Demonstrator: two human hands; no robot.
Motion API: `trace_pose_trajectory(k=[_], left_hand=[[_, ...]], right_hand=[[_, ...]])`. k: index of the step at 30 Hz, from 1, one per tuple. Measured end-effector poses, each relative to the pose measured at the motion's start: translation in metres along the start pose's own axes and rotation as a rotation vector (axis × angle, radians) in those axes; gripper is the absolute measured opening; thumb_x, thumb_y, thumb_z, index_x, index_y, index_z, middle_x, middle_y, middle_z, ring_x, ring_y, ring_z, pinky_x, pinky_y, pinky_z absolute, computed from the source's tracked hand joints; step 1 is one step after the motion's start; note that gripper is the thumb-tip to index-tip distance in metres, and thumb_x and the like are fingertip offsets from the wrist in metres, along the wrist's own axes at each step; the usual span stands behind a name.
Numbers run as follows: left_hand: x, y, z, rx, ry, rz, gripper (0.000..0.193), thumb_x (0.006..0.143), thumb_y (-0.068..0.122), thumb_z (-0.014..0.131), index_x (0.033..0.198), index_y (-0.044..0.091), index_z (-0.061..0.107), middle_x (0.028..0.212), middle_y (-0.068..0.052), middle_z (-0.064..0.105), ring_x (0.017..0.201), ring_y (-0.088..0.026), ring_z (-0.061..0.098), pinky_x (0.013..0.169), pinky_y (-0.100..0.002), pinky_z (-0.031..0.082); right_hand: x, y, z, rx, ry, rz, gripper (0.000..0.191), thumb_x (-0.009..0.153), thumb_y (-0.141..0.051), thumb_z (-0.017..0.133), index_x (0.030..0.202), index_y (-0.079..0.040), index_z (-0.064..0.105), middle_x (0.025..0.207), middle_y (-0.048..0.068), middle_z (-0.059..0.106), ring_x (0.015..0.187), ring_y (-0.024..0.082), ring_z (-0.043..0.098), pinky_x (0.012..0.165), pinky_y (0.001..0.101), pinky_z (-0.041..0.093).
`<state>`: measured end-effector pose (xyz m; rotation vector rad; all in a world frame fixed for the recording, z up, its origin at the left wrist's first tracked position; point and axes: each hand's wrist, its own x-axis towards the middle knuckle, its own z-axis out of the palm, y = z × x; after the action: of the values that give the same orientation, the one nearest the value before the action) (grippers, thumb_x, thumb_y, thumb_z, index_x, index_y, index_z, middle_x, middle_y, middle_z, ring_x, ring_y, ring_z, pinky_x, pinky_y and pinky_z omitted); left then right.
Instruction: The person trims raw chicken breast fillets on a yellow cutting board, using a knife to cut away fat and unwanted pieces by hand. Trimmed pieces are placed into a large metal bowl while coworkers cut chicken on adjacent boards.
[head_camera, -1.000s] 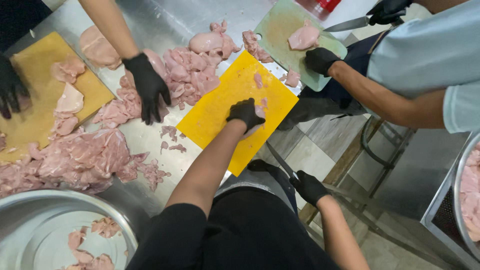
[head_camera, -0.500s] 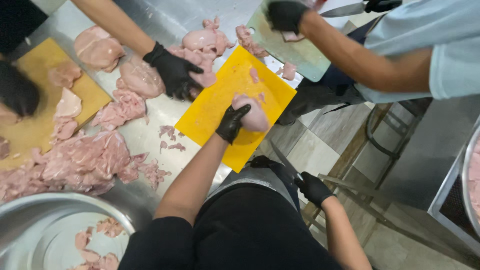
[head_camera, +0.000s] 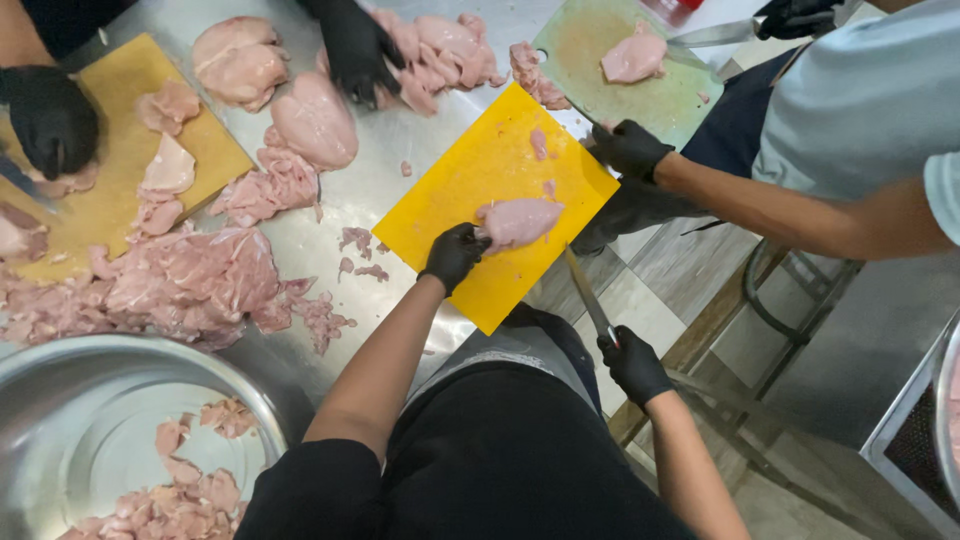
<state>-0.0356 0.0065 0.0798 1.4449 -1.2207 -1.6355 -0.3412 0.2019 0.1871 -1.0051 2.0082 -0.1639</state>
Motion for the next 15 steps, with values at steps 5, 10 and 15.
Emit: trace_pose_trajectory(k=[5,10,15], left_hand=[[-0.006,0.006,0.002,0.312,0.091,0.153,0.019,0.098,0.022,0.065,0.102,0.004,0.070,0.096,-0.016,0.075,0.087,-0.031,0.070,0.078,-0.039,0.054],[-0.013,0.009,-0.004,0.245,0.182,0.256,0.028,0.096,0.025,0.063,0.111,0.003,0.068,0.109,-0.020,0.072,0.101,-0.037,0.069,0.088,-0.042,0.053],[-0.049,0.017,-0.033,0.543,0.244,0.448,0.038,0.094,0.029,0.059,0.115,-0.001,0.069,0.115,-0.025,0.069,0.108,-0.043,0.064,0.095,-0.047,0.050]], right_hand=[[-0.003,-0.033,0.014,0.093,0.082,-0.190,0.020,0.095,-0.025,0.063,0.104,-0.007,0.064,0.073,0.011,0.068,0.062,0.021,0.065,0.059,0.0368,0.051],[0.032,-0.064,0.037,0.208,0.150,-0.346,0.025,0.095,-0.023,0.060,0.115,-0.008,0.061,0.081,0.013,0.071,0.071,0.026,0.070,0.065,0.0403,0.055],[0.083,-0.101,0.052,-0.026,0.279,-0.665,0.034,0.096,-0.017,0.061,0.127,-0.005,0.060,0.094,0.023,0.068,0.085,0.041,0.067,0.075,0.0468,0.053]])
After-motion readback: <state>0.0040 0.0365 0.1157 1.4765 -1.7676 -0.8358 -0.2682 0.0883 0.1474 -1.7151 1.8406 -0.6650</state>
